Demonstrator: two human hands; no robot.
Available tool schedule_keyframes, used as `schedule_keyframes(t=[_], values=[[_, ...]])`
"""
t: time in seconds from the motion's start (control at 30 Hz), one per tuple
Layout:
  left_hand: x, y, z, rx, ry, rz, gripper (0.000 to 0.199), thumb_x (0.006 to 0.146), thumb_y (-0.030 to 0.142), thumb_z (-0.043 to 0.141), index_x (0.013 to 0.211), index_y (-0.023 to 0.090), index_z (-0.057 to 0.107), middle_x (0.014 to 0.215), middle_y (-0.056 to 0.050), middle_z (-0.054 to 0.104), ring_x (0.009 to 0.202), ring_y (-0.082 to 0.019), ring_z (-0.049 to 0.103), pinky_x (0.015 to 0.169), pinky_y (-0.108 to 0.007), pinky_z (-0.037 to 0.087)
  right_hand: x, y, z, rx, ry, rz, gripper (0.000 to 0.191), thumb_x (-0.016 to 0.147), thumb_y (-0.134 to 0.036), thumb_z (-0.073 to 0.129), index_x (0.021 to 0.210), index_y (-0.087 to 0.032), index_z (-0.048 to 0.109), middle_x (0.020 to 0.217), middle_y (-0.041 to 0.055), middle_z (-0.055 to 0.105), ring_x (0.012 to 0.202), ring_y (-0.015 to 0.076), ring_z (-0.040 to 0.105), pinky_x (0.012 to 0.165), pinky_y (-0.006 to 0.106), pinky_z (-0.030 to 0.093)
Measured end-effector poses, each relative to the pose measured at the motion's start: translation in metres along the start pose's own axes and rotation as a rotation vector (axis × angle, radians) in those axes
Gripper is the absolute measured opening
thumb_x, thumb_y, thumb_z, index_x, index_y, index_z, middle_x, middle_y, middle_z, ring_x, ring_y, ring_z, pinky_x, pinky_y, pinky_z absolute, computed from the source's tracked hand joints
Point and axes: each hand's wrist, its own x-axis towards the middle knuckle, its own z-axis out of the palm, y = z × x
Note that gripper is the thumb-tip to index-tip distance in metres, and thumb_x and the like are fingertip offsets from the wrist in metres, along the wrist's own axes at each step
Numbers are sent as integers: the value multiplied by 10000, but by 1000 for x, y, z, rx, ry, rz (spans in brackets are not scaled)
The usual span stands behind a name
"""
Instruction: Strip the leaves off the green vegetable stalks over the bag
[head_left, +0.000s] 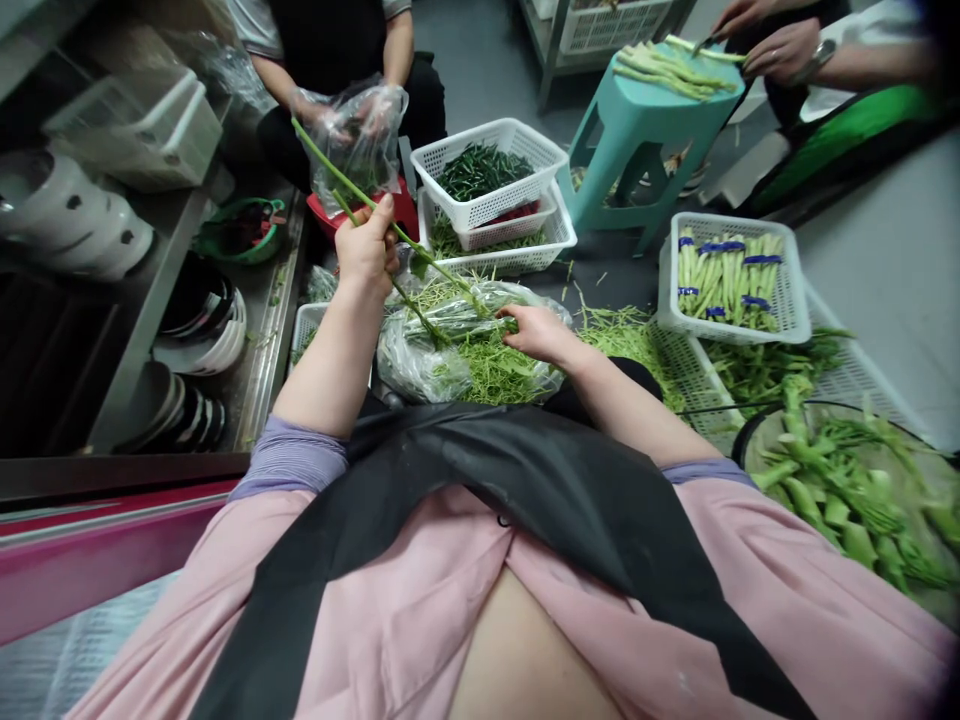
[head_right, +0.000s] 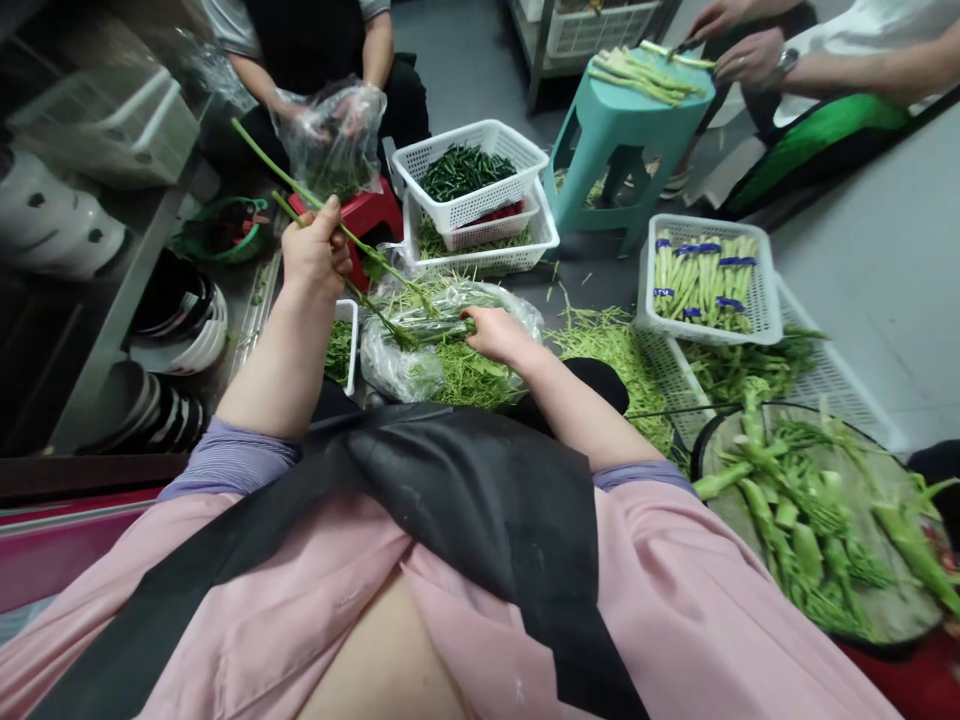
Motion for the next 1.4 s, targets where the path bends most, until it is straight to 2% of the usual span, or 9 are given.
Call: schedule_keyframes(t=[0.23, 0.43, 0.67, 0.8, 0.9, 1.0, 1.1, 1.23, 1.4], values=[[4, -11, -3, -23, -20, 20, 427, 743, 501, 743, 670, 208, 441, 433, 92, 345, 316, -31, 264, 313, -215, 146, -11, -19, -3, 602, -227, 9, 415, 652, -384, 797, 969, -152, 662, 557, -36, 573, 388, 55, 380, 377, 211, 264], [3, -22, -2, 2, -50, 30, 444, 702, 525, 766, 691, 204, 460, 446, 87, 375, 337, -40, 314, 332, -212, 182, -9, -19, 14, 786, -73, -28, 356, 704, -486, 747, 748, -193, 549, 490, -67, 464, 380, 63, 357, 376, 226, 290], [21, -18, -13, -27, 116, 34, 394, 784, 526, 691, 726, 203, 473, 450, 99, 331, 329, -31, 275, 339, -202, 144, -27, 32, 44, -18, -48, -192, 244, 820, -422, 626, 720, -202, 595, 710, 68, 620, 746, 212, 605, 657, 315, 438], [23, -14, -20, -8, 128, 16, 391, 782, 515, 696, 708, 205, 470, 452, 95, 349, 321, -27, 249, 335, -211, 121, -19, 64, 60, -454, -147, 16, 282, 776, -404, 710, 761, -135, 627, 707, 154, 638, 830, 303, 632, 706, 375, 426], [15, -17, -17, -6, 75, -11, 407, 739, 522, 735, 694, 205, 484, 448, 90, 366, 321, -28, 244, 329, -220, 122, -6, 69, 60, -508, -169, 91, 380, 735, -287, 751, 1033, -83, 633, 778, 183, 665, 822, 316, 644, 717, 397, 431], [5, -23, -11, -8, 16, -32, 420, 717, 554, 741, 709, 204, 508, 444, 93, 357, 315, -24, 228, 327, -222, 119, 6, 56, 50, -346, -74, 104, 501, 717, -195, 703, 1201, -129, 592, 806, 137, 674, 789, 280, 638, 736, 402, 456], [-4, -31, -6, 2, -51, -53, 423, 721, 554, 740, 727, 196, 516, 450, 97, 342, 312, -17, 228, 333, -214, 126, 16, 35, 35, 45, -31, 111, 353, 762, -292, 617, 1077, -136, 651, 814, 110, 671, 666, 203, 588, 645, 355, 471], [-19, -43, 3, 35, -153, -87, 394, 760, 505, 729, 717, 185, 503, 477, 93, 343, 317, -12, 243, 353, -204, 142, 16, 0, 21, 594, -227, 50, 378, 786, -474, 569, 931, -137, 662, 822, 72, 671, 507, 97, 448, 452, 256, 367], [-34, -53, 8, 83, -243, -130, 339, 785, 403, 721, 687, 168, 498, 494, 78, 410, 330, -10, 258, 363, -198, 158, 4, -25, 22, 742, -347, 39, 261, 711, -404, 658, 775, -151, 639, 637, 3, 594, 510, 81, 428, 429, 210, 328]])
